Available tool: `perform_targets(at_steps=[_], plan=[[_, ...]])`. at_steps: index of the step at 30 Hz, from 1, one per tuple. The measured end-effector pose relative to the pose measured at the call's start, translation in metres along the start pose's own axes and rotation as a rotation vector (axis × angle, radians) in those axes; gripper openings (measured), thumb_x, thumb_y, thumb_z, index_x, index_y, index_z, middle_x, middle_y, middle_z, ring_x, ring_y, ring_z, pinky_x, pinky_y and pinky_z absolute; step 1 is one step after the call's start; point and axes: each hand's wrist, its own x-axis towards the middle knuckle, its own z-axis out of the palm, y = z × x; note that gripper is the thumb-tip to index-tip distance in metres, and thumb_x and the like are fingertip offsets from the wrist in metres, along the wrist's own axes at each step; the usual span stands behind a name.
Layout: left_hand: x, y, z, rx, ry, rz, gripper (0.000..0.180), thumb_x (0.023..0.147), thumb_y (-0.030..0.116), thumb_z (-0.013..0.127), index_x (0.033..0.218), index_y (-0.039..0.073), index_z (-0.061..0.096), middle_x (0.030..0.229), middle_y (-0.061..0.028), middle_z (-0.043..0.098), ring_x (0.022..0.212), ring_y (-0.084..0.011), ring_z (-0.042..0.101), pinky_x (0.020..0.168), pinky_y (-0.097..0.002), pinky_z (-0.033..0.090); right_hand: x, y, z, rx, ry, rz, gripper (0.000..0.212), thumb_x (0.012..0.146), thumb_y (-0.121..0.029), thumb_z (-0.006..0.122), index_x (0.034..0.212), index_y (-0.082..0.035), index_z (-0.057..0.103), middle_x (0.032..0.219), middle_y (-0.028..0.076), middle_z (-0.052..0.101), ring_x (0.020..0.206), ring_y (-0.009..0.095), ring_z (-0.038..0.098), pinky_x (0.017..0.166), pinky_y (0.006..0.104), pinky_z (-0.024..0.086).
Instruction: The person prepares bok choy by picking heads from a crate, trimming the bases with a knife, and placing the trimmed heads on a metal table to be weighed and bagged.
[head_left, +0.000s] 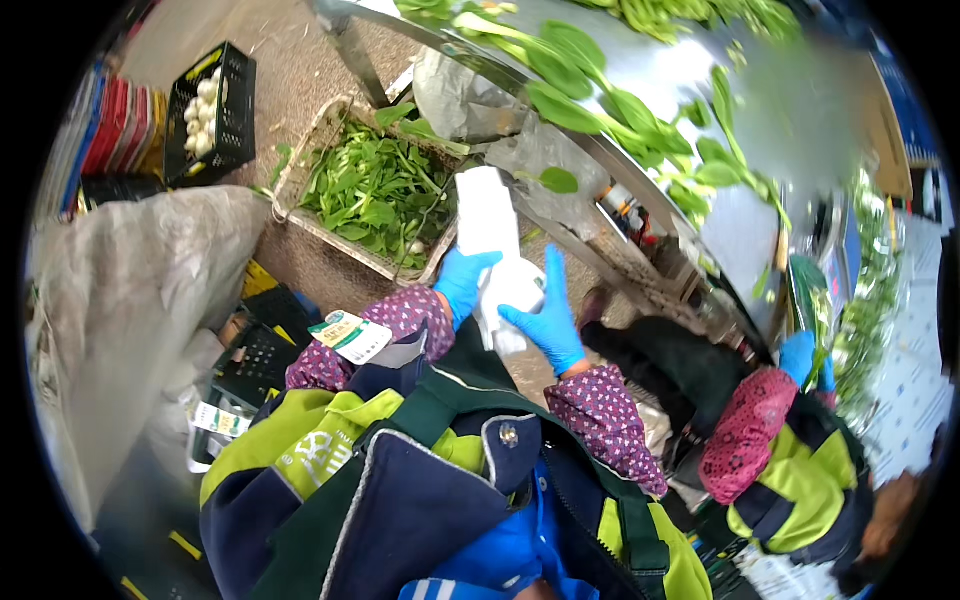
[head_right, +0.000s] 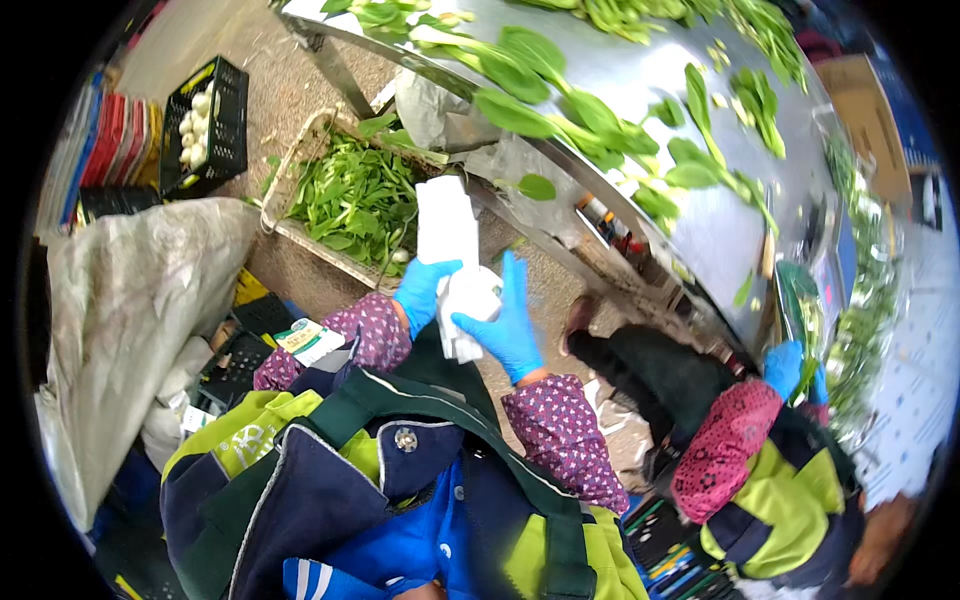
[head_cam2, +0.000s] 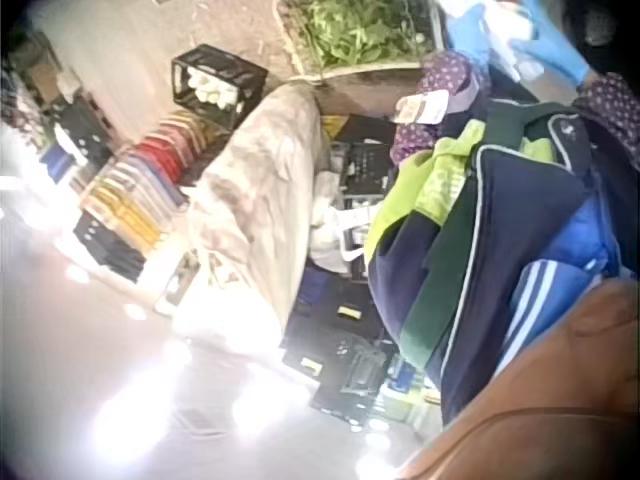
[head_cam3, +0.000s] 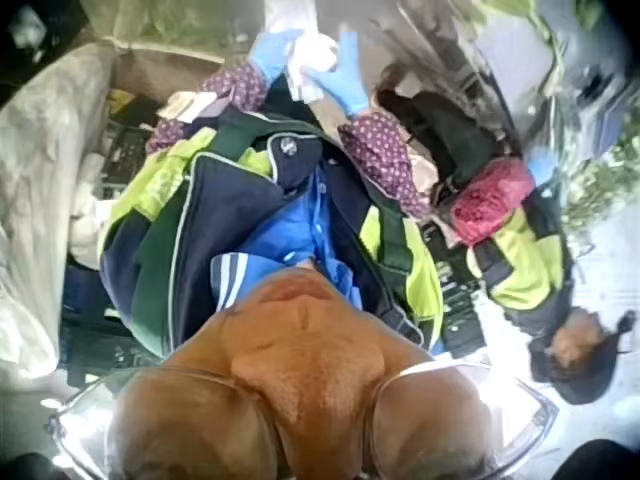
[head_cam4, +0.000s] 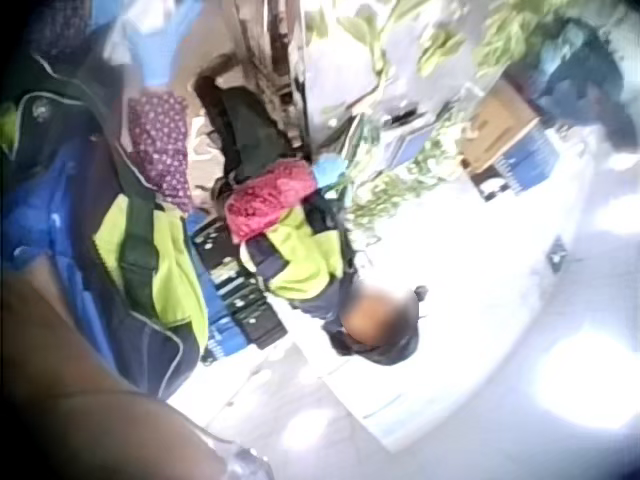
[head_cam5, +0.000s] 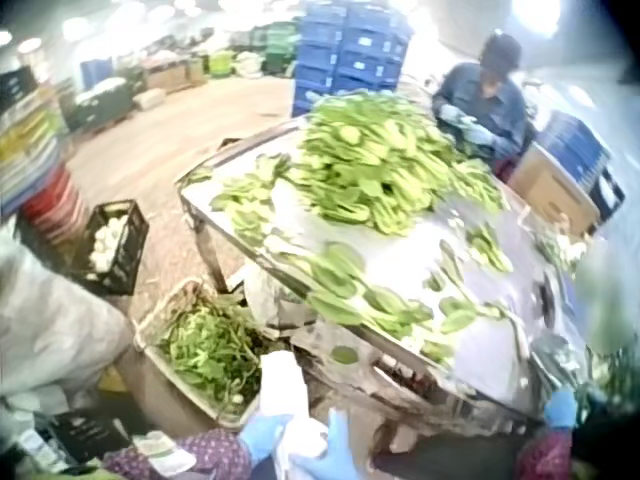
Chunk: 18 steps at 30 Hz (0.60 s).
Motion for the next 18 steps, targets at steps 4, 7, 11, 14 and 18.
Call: perform_targets(at_steps=[4, 7, 11, 14, 18], plan=[[-0.010, -0.016, 0.009, -0.157, 0.028, -0.170, 0.039, 0.088, 0.010, 0.057, 0.126, 0.003, 0.051, 0.112, -0.0106, 0.061, 0.095, -0.0229, 0.062, 0.082, -0.0346, 0.052, 0.003, -0.003, 0.044, 0.557, -0.126, 0.360, 0.095, 0.066, -0.003, 0.073, 0.146, -0.007, 0.022, 0.132, 0.009, 0.044, 0.119, 0.020, 0.046, 0.099, 0.0317, 0.040], [0.003, -0.006, -0.023, 0.194, -0.037, -0.137, 0.044, 0.088, 0.021, 0.061, 0.126, 0.001, 0.051, 0.113, -0.0087, 0.061, 0.097, -0.0190, 0.060, 0.084, -0.0317, 0.050, 0.024, 0.011, 0.063, 0.609, -0.096, 0.425, 0.090, 0.065, 0.002, 0.068, 0.145, -0.006, 0.026, 0.129, 0.009, 0.047, 0.114, 0.021, 0.049, 0.094, 0.0309, 0.043], [0.077, -0.004, -0.064, 0.351, -0.221, -0.472, 0.047, 0.087, 0.031, 0.063, 0.121, -0.001, 0.056, 0.112, -0.0087, 0.062, 0.099, -0.0180, 0.058, 0.087, -0.0318, 0.048, 0.086, 0.077, 0.035, 0.742, 0.031, 0.496, 0.077, 0.066, 0.008, 0.060, 0.138, -0.003, 0.035, 0.122, 0.010, 0.050, 0.109, 0.023, 0.052, 0.091, 0.0316, 0.046], [0.132, 0.020, -0.092, 0.484, 0.185, -0.037, 0.041, 0.081, 0.034, 0.069, 0.098, -0.003, 0.065, 0.087, -0.0116, 0.068, 0.075, -0.0203, 0.064, 0.069, -0.0309, 0.050, 0.143, 0.151, -0.013, 0.563, 0.280, 0.553, 0.062, 0.069, 0.009, 0.058, 0.129, -0.001, 0.045, 0.119, 0.010, 0.053, 0.103, 0.025, 0.056, 0.087, 0.0349, 0.048], [0.247, 0.005, -0.141, 0.478, 0.649, 0.153, 0.058, 0.076, 0.018, 0.074, 0.122, -0.007, 0.050, 0.117, -0.0197, 0.058, 0.097, -0.0243, 0.061, 0.085, -0.0334, 0.049, 0.195, 0.246, -0.068, 0.261, 0.428, 0.624, 0.059, 0.070, 0.009, 0.057, 0.127, -0.002, 0.047, 0.119, 0.012, 0.053, 0.102, 0.025, 0.056, 0.086, 0.0352, 0.048]])
